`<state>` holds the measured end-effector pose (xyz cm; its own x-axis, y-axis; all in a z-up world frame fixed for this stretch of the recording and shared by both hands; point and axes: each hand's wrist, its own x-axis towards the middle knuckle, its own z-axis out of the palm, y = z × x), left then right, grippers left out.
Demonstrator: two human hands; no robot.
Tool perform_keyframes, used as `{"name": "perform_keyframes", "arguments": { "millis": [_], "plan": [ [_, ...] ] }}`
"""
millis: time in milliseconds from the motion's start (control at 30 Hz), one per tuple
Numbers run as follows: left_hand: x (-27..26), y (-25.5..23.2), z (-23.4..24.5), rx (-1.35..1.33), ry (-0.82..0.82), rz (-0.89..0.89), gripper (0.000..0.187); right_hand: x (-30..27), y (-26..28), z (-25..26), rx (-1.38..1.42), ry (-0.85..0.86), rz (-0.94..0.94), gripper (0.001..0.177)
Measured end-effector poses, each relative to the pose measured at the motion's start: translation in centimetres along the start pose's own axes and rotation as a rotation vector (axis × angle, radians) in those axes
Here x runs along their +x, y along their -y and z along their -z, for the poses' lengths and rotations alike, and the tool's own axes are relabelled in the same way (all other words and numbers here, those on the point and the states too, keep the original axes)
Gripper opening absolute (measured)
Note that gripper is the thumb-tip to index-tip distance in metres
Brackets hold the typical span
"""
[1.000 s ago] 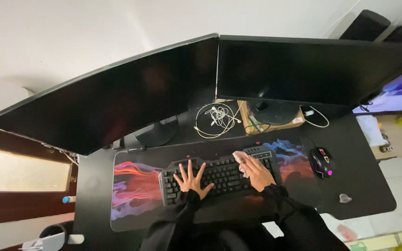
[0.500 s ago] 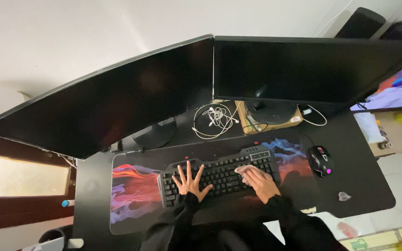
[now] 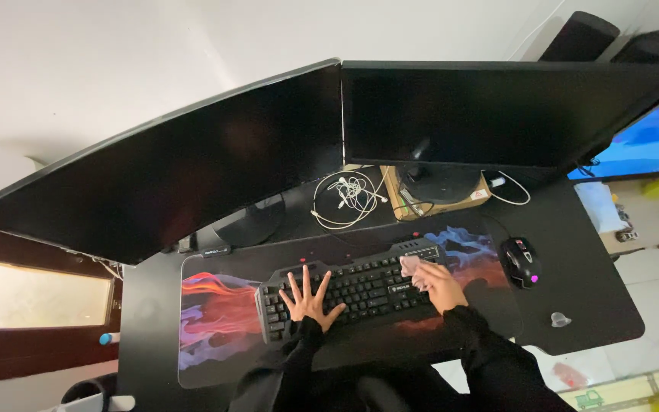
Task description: Cleaning a computer keyboard using a soft cloth.
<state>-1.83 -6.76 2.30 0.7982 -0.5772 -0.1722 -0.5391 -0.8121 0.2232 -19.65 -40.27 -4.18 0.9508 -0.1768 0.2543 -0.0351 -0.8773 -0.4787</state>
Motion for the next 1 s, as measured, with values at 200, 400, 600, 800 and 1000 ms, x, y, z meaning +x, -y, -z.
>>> {"name": "perform_keyframes", "arguments": {
  "millis": [200, 400, 600, 800, 1000],
  "plan": [
    [0.2, -0.4, 0.6, 0.006, 0.061, 0.017, 0.097, -0.4, -1.2, 0.4, -0.147, -0.111, -0.069, 0.046],
    [0.3, -0.4, 0.0, 0.006, 0.014, -0.006, 0.097, -0.4, -2.3, 0.5, -0.025, -0.070, -0.132, 0.049],
    [0.0, -0.4, 0.8, -0.011, 0.082, 0.024, 0.097, -1.8, 1.0, 1.7, -0.091, -0.197, -0.393, 0.047],
    [0.0, -0.3, 0.4, 0.007, 0.035, 0.002, 0.097, -4.2, 5.0, 1.4, -0.158, -0.320, -0.230, 0.033],
    [0.1, -0.6, 0.6, 0.014, 0.052, -0.004, 0.098, -4.6, 0.7, -1.5, -0.124, -0.340, -0.374, 0.020]
  ]
}}
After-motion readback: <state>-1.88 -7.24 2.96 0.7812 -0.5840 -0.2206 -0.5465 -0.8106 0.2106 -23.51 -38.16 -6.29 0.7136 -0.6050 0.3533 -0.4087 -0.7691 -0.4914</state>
